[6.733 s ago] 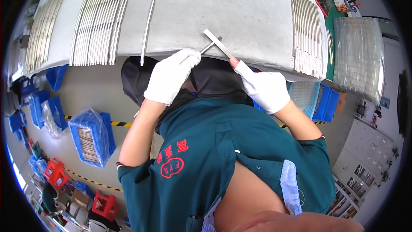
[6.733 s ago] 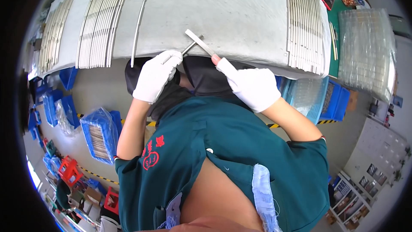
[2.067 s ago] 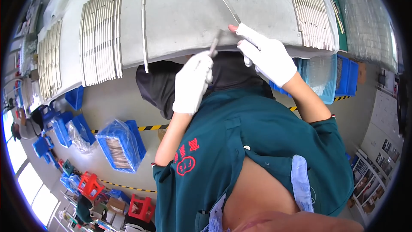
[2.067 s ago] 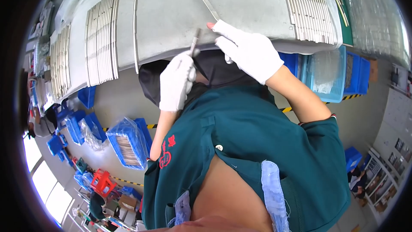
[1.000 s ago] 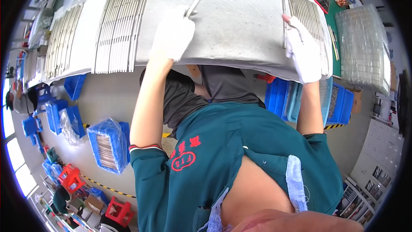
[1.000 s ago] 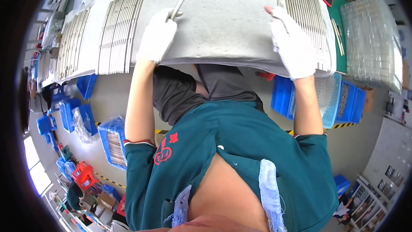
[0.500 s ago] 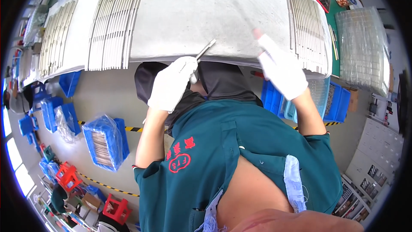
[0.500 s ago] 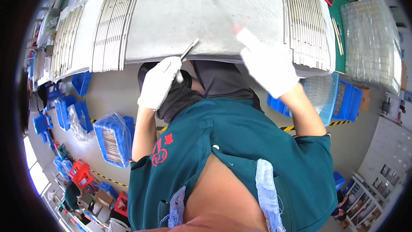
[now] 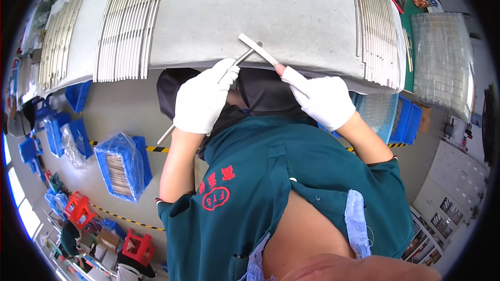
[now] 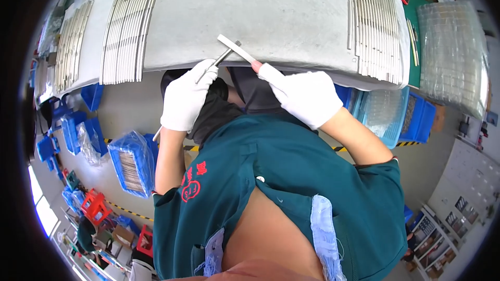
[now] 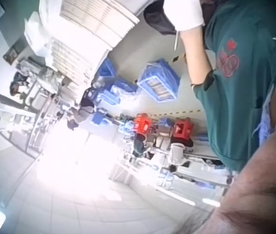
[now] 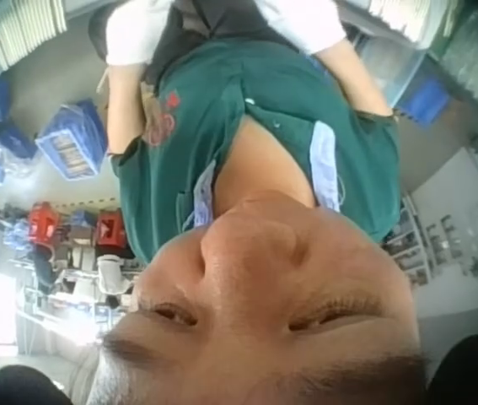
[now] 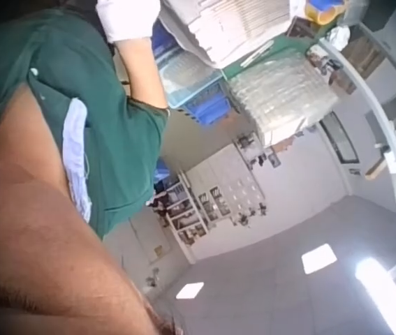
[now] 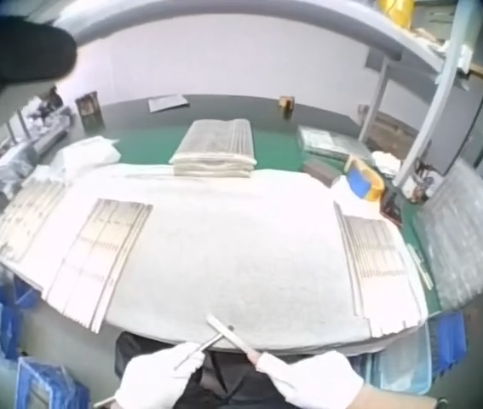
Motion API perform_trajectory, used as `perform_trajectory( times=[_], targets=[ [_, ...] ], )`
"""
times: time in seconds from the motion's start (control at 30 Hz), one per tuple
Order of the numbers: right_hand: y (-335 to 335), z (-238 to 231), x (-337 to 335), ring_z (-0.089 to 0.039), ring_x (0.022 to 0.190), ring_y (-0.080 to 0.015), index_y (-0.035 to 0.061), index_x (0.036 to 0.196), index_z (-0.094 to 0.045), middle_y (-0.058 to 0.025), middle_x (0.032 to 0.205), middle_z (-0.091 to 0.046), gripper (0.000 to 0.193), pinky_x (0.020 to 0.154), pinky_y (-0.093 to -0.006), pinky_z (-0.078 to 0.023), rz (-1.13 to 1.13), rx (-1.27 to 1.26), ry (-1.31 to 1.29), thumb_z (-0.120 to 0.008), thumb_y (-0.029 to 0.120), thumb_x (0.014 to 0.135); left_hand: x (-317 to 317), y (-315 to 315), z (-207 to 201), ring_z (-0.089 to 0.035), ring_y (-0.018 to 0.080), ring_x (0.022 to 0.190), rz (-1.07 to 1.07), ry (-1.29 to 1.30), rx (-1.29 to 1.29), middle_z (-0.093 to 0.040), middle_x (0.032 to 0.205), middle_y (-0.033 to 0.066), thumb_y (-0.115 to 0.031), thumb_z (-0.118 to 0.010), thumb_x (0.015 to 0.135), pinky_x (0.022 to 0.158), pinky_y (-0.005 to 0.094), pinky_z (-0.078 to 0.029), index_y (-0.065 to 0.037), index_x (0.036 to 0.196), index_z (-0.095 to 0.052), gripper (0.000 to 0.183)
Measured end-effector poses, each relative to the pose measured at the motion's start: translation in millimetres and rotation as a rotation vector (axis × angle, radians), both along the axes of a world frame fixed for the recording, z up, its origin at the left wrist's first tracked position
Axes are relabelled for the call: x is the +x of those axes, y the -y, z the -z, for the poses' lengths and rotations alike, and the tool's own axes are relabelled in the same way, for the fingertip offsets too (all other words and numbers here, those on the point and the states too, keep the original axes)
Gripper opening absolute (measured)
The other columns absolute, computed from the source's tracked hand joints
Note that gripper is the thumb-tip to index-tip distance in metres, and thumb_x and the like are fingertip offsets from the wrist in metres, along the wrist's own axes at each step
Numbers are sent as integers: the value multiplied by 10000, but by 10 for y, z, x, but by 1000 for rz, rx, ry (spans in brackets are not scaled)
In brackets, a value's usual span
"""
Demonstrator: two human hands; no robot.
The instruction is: Cleaning and inspecting thin metal rods using a wiping tool and a white cleaning strip on an assembly line.
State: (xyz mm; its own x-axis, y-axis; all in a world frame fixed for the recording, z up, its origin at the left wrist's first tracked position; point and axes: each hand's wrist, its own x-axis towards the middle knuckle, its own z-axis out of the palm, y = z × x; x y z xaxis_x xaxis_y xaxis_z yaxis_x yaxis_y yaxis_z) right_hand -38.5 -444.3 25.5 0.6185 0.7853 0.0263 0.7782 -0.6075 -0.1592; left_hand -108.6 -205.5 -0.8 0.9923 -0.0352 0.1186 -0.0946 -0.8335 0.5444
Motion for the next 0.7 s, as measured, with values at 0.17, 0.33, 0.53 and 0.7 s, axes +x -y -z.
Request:
perform_trajectory(
  times=[0.17,0.33,0.53,0.7],
  targets=[
    [-126,23,29,-483,376,-180,222,1337,-454,-16,471,-454,469,371,-323,-374,19,-17,42,-520,174,876,-13,32,-31,-634,199,897,11,49,57,-659,1032,72,-213,-555,889,776,268,-496,-71,1078,-636,250],
    [-14,-59,-5,-472,357,-192,249,1341,-449,-30,437,-433,496,360,-328,-376,25,-38,-13,-538,166,859,-10,-4,22,-635,191,886,58,76,152,-657,1033,58,-200,-553,883,755,269,-501,-89,1085,-634,245],
    [-7,11,-37,-461,354,-185,230,1333,-467,-30,436,-410,520,364,-319,-377,38,22,37,-567,125,834,-14,12,22,-638,195,871,48,61,164,-659,1028,52,-195,-552,879,750,272,-502,-97,1073,-639,235],
    [-27,15,14,-481,369,-189,192,1294,-513,-37,482,-466,482,368,-316,-394,50,41,28,-577,103,825,-12,46,-4,-641,200,856,-23,26,6,-666,994,63,-212,-558,885,746,267,-500,-93,1080,-638,242]
  ],
)
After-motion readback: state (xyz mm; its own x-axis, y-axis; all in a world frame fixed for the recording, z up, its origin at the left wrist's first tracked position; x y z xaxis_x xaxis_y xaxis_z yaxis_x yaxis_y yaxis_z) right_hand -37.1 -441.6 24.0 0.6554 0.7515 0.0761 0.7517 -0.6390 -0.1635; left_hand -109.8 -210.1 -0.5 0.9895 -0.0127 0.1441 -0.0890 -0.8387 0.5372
